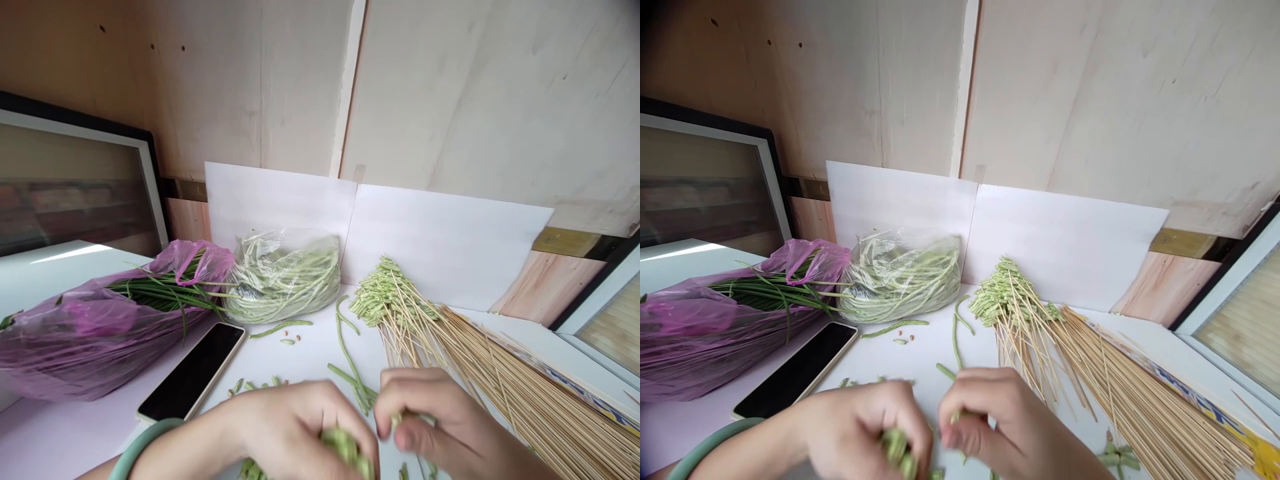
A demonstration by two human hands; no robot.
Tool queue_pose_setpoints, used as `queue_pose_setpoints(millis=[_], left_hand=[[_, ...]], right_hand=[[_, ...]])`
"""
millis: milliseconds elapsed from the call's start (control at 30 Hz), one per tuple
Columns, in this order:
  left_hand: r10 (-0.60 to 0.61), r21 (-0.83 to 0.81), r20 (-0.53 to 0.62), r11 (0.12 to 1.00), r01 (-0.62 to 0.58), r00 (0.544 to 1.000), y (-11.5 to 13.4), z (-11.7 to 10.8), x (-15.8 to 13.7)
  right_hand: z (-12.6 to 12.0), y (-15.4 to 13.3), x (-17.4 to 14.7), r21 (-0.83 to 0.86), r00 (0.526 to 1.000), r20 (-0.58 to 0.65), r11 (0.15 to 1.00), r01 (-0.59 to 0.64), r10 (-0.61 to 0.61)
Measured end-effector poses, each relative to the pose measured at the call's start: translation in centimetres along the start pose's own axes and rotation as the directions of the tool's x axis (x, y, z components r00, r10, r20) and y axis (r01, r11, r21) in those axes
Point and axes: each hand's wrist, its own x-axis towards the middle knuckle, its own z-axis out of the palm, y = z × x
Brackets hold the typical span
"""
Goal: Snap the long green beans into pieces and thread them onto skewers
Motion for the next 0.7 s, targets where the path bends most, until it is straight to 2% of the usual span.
queue_pose_setpoints(millis=[67,100,167,267,333,500,600,700], left_hand=[[-0.086,-0.226,-0.241,0.974,0.03,0.967,1.2,0.4,-0.1],[-0.133,-0.323,-0.318,0.946,0.024,0.939,1.4,0.4,0.0],[-0.205,-0.446,-0.388,0.895,0.012,0.898,1.3,0.1,0.5],[-0.248,-0.517,-0.408,0.856,0.001,0.879,0.6,-0.7,1.1],[-0.249,-0.519,-0.427,0.855,-0.01,0.869,0.3,-1.0,1.3],[-0.219,-0.445,-0.478,0.895,-0.019,0.851,0.1,-1.0,1.2],[-0.272,-0.407,-0.443,0.91,0.079,0.854,0.2,-0.8,1.2],[-0.316,-0.366,-0.365,0.914,0.177,0.876,0.3,-0.6,1.1]], right_hand=[[-0.6,0.0,0.8,-0.043,0.996,-0.078,0.998,-0.054,0.051],[-0.8,0.1,0.9,-0.076,0.991,-0.112,0.993,-0.087,0.078],[-1.1,0.3,0.9,-0.178,0.984,-0.144,0.976,-0.129,0.104],[-1.5,0.4,0.7,-0.327,0.989,-0.131,0.938,-0.111,0.072],[-1.5,0.5,0.8,-0.341,0.994,-0.09,0.936,-0.091,0.064],[-0.7,1.3,1.3,-0.159,0.995,-0.058,0.983,-0.094,0.086],[0.1,1.7,1.5,-0.055,0.993,-0.053,0.992,-0.113,0.11],[0.7,1.7,1.7,-0.065,0.991,-0.055,0.99,-0.126,0.123]])
